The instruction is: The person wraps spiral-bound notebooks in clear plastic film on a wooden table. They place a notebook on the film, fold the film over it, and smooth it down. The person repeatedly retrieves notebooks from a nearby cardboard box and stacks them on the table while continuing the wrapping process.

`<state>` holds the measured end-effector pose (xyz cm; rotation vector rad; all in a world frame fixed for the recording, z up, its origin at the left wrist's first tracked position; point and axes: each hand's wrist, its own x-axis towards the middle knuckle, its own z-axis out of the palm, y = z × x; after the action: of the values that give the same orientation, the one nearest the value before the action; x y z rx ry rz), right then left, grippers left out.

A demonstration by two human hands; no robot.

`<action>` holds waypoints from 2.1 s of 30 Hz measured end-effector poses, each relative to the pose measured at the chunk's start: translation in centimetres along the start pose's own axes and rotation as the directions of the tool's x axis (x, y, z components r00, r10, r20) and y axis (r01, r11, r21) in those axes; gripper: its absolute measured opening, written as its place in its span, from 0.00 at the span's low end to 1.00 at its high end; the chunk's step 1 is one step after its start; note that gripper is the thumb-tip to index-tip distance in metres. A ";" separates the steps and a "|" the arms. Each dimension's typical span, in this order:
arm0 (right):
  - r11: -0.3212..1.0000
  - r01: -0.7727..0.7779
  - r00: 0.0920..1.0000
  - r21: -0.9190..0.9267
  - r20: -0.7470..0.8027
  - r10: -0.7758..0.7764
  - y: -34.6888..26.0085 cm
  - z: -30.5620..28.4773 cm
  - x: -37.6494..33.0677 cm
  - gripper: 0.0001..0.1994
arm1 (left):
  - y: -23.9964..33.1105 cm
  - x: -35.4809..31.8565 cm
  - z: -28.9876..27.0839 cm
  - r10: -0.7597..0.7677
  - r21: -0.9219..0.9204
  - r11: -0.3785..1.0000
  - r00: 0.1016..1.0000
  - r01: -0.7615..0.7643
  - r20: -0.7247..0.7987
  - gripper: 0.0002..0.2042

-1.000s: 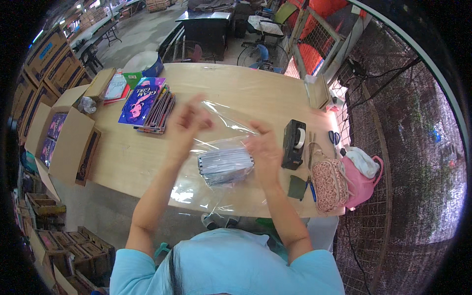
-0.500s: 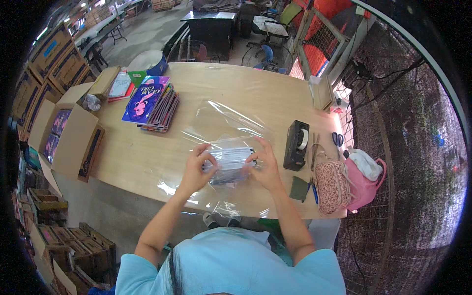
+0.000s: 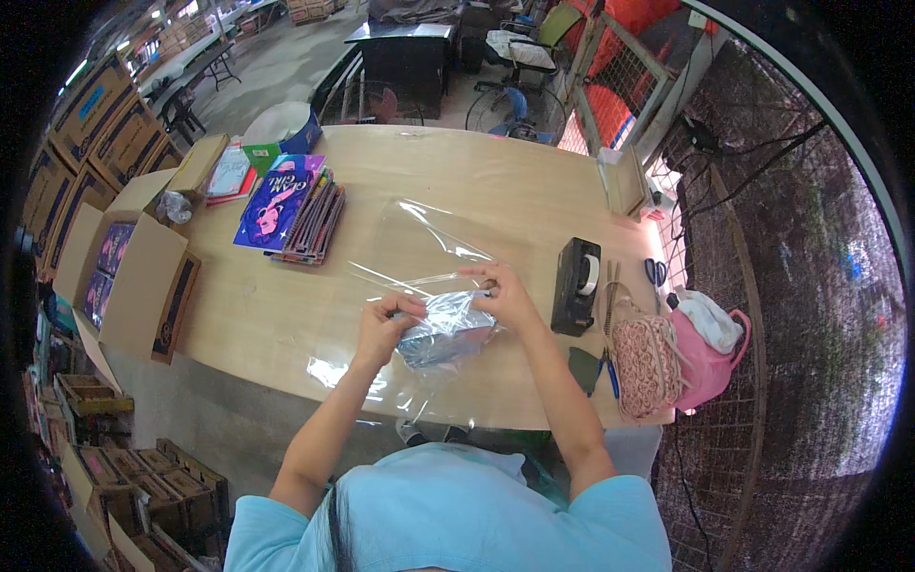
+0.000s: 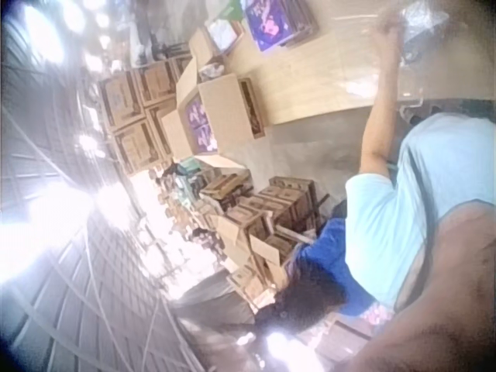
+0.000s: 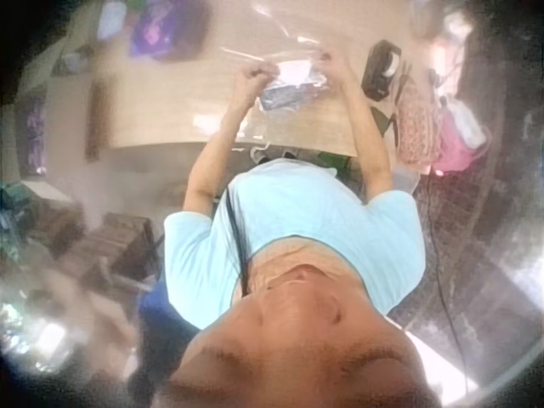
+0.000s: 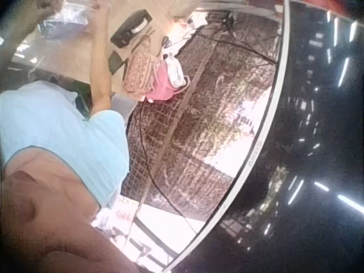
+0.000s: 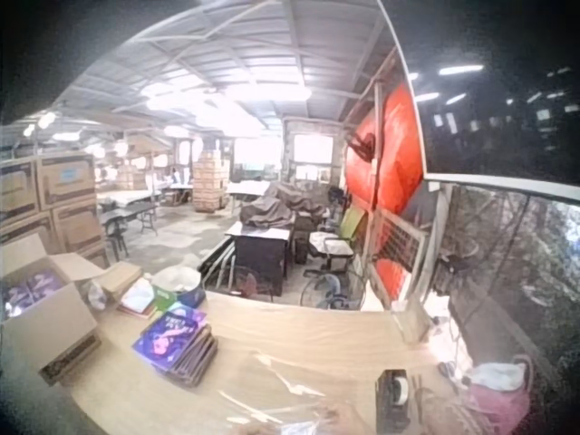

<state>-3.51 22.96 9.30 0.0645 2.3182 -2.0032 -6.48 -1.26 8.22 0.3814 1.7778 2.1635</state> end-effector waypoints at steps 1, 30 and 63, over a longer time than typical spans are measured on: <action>0.944 0.247 0.962 -0.218 -0.062 -0.266 -2.2 1.2 -1.4 0.29 | -0.5 -0.2 -0.2 0.051 0.032 0.998 0.998 -0.051 -0.020 0.08; 0.939 -0.277 0.468 0.203 -0.825 0.317 12.5 -13.6 -8.8 0.08 | 6.2 2.4 1.1 -0.101 0.778 0.471 0.850 -0.417 0.516 0.31; 0.970 0.011 0.820 0.244 -0.558 0.131 6.4 11.7 -7.5 0.13 | 5.8 2.8 0.7 -0.122 0.776 0.403 0.812 -0.485 0.571 0.32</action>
<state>4.84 12.47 1.94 0.8614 2.2941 -2.4788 -9.15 -0.51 14.06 1.3713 2.4048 0.7047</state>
